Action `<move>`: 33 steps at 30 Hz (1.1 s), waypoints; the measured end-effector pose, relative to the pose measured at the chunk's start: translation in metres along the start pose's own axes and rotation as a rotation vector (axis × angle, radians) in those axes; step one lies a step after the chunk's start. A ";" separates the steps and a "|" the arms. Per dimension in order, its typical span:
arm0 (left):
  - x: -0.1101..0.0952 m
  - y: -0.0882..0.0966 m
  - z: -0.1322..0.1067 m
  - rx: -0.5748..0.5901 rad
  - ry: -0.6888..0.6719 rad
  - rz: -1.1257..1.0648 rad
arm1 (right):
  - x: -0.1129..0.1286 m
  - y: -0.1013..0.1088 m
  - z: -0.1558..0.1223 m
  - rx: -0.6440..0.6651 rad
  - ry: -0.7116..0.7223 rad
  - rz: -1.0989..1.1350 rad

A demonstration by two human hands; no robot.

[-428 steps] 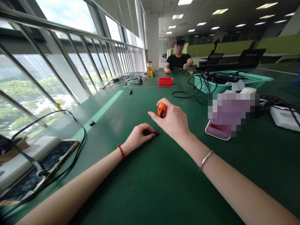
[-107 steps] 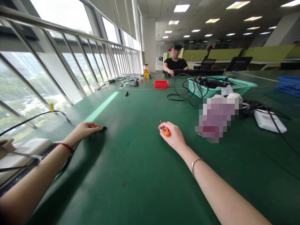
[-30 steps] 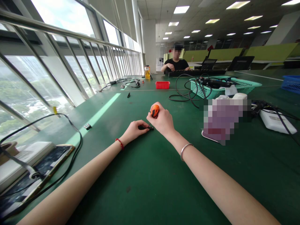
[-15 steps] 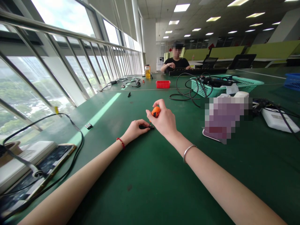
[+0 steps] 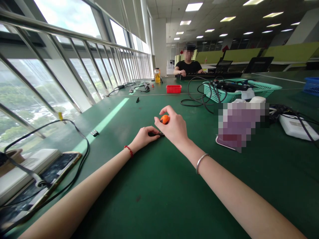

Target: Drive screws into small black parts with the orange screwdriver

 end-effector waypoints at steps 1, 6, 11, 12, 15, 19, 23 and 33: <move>0.000 0.000 0.000 -0.002 0.001 -0.003 | 0.000 -0.001 0.000 -0.001 0.007 0.037; 0.001 0.000 0.000 0.002 0.002 -0.007 | 0.001 0.001 0.002 -0.006 0.022 0.052; 0.001 -0.001 0.000 0.010 -0.004 0.006 | -0.001 0.005 0.000 -0.019 -0.025 -0.033; 0.001 -0.001 0.000 0.011 -0.005 0.005 | -0.001 0.003 0.000 -0.005 -0.021 -0.018; -0.001 0.000 0.000 0.007 -0.004 -0.001 | 0.001 0.001 0.000 0.000 0.018 0.059; -0.001 0.000 0.000 -0.004 -0.003 0.001 | 0.004 0.000 0.002 0.000 0.068 0.094; 0.002 -0.002 0.001 0.011 -0.009 0.003 | -0.005 0.001 0.002 0.003 -0.002 0.014; -0.001 -0.001 0.000 0.005 -0.003 -0.008 | -0.001 -0.005 0.005 0.059 0.072 0.115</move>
Point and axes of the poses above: each hand's wrist, its own z-axis towards the middle knuckle, its own y-axis out of the back of the hand, x = y × z, the point moved 10 cm from there along z, towards the middle knuckle, and after that the axes turned 9 degrees about y, right-handed, at the moved point
